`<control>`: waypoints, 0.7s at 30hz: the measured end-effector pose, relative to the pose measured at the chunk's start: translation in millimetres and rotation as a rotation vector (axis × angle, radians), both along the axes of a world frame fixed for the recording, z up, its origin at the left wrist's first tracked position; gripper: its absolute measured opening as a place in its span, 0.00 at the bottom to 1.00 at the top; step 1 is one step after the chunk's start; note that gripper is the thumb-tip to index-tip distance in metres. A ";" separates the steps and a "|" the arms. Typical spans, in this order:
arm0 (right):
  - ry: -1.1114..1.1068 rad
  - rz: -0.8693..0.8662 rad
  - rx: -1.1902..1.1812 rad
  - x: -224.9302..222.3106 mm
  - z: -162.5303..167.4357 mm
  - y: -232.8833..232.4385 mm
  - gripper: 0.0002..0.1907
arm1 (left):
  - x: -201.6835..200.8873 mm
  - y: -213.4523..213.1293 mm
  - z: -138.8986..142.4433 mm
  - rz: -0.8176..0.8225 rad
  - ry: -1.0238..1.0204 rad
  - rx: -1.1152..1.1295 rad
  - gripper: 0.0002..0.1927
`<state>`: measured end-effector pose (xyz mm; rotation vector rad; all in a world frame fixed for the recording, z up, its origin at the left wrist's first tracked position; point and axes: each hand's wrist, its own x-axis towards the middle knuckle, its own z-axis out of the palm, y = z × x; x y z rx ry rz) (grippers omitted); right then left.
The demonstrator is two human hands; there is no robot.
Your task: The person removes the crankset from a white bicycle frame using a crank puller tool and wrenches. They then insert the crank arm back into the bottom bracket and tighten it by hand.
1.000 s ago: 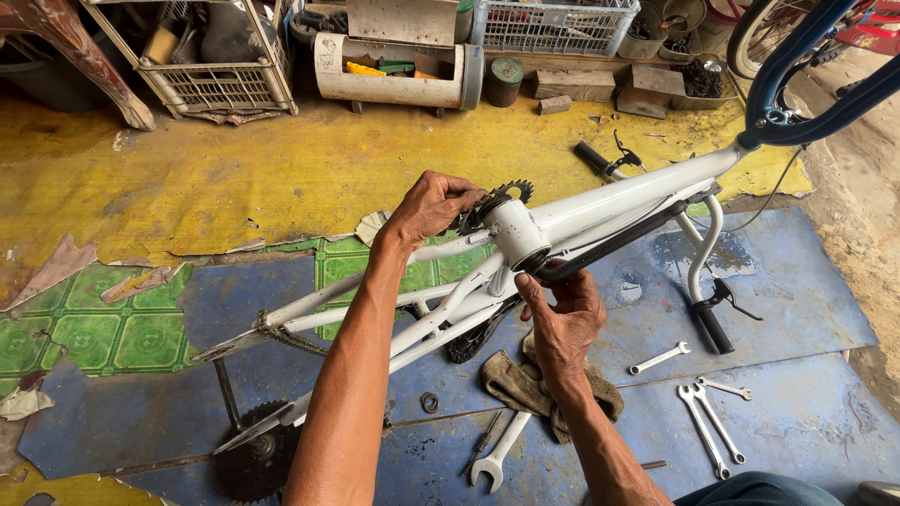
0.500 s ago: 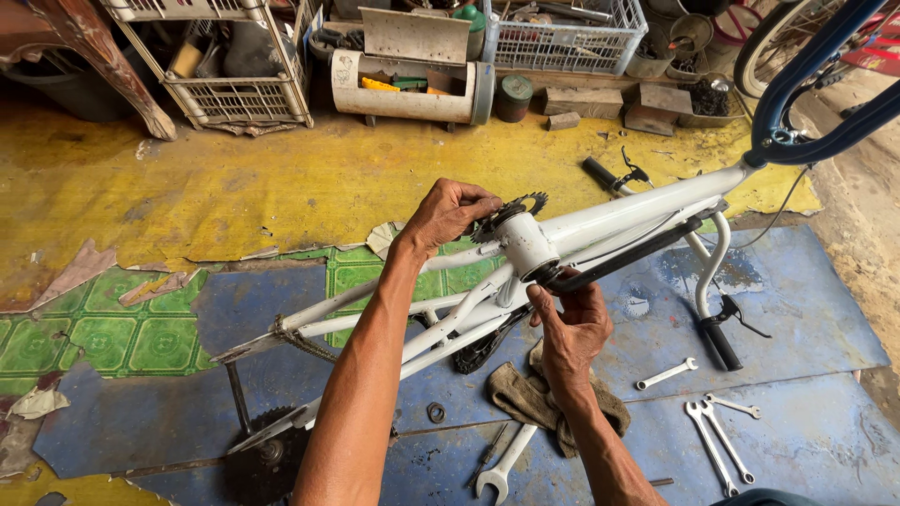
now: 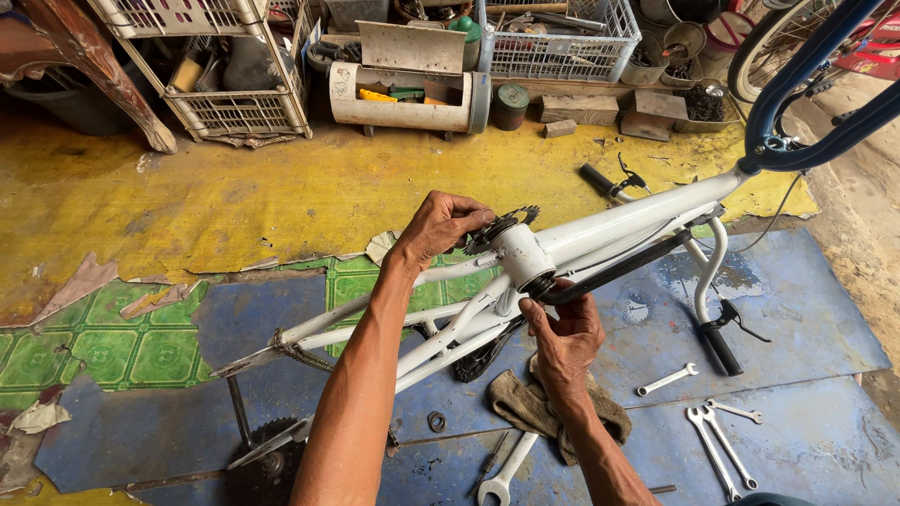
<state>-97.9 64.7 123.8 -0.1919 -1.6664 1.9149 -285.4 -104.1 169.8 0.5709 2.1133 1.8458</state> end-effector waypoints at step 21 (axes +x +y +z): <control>0.062 0.046 -0.105 -1.0 -7.8 5.1 0.19 | 1.4 4.6 0.6 -0.033 -0.014 -0.045 0.13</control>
